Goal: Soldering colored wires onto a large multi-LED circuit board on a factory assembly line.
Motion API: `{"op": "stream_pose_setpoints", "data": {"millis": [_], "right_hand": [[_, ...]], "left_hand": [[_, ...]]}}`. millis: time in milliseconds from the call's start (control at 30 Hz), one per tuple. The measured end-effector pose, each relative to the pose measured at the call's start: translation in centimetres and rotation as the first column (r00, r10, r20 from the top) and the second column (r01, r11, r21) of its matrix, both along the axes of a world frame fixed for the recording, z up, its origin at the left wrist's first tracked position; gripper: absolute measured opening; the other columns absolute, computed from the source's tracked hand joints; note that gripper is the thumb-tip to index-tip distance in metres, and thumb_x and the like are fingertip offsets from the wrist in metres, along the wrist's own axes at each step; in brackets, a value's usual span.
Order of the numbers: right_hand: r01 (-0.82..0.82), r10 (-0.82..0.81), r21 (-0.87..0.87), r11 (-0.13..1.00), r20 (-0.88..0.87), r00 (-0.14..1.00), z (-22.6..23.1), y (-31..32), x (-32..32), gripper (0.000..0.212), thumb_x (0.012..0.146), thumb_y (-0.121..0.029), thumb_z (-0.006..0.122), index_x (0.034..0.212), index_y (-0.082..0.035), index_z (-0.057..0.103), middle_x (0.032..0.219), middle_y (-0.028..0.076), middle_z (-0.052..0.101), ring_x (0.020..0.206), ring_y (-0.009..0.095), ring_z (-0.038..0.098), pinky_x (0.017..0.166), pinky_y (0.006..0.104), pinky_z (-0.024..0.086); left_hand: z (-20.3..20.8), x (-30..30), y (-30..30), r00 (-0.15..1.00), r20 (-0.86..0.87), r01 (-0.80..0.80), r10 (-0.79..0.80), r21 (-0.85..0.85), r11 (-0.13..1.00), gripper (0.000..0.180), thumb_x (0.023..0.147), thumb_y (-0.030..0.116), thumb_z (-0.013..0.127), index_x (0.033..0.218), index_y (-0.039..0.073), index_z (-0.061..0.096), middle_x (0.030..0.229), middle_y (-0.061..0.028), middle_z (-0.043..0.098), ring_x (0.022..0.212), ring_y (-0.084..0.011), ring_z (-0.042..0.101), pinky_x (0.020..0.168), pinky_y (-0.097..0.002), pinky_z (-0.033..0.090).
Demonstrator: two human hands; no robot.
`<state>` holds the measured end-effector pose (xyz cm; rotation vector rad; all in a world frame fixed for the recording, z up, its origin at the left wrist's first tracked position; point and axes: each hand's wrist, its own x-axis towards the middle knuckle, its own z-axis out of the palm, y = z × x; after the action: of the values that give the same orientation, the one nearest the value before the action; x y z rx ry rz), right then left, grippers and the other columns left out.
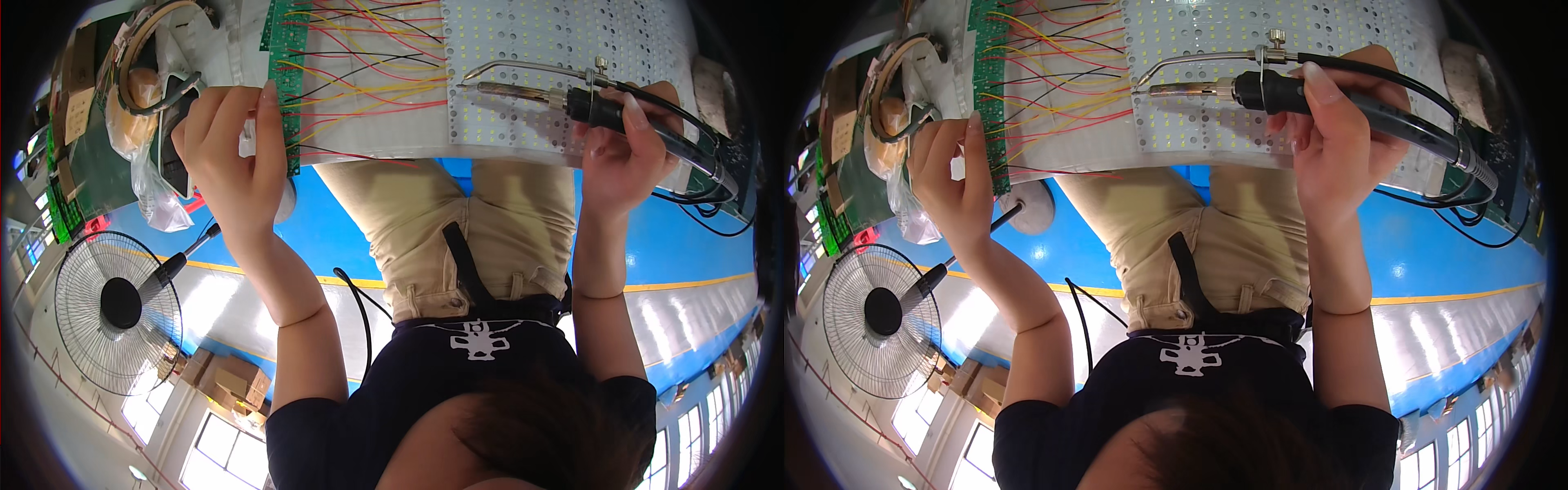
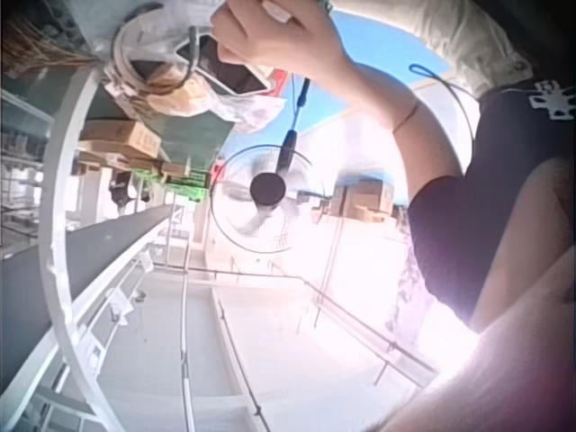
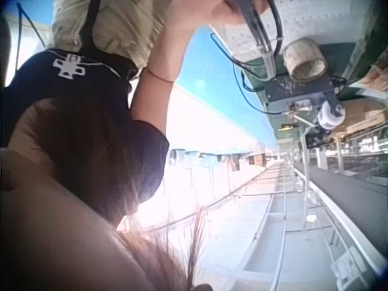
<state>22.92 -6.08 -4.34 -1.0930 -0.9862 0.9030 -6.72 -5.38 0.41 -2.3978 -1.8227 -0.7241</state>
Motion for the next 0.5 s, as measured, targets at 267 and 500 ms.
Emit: {"op": "stream_pose_setpoints", "data": {"millis": [267,500], "right_hand": [[0.002,0.001,0.021,1.0,-0.163,0.987,1.0,0.3,-0.4,0.004,0.078,0.002,0.056,0.079,0.003,0.052,0.066,0.013,0.057,0.041,0.013,0.046,0.041,0.0282,0.045],[0.027,-0.024,0.034,0.999,-0.103,0.994,0.2,0.3,0.1,0.004,0.079,0.001,0.054,0.082,0.003,0.051,0.07,0.017,0.06,0.043,0.015,0.05,0.042,0.0291,0.045]], "left_hand": [[-0.6,-0.7,-0.3,0.996,-0.093,-0.003,0.0,-0.03,1.0,0.01,0.084,0.015,0.059,0.078,0.008,0.061,0.073,-0.0004,0.057,0.064,-0.0148,0.051,0.071,-0.031,0.028],[1.1,-1.5,-0.5,0.998,0.052,0.022,-0.02,-0.037,0.999,0.012,0.071,0.009,0.071,0.082,0.01,0.065,0.082,0.0005,0.059,0.069,-0.0154,0.051,0.068,-0.0291,0.034]]}}
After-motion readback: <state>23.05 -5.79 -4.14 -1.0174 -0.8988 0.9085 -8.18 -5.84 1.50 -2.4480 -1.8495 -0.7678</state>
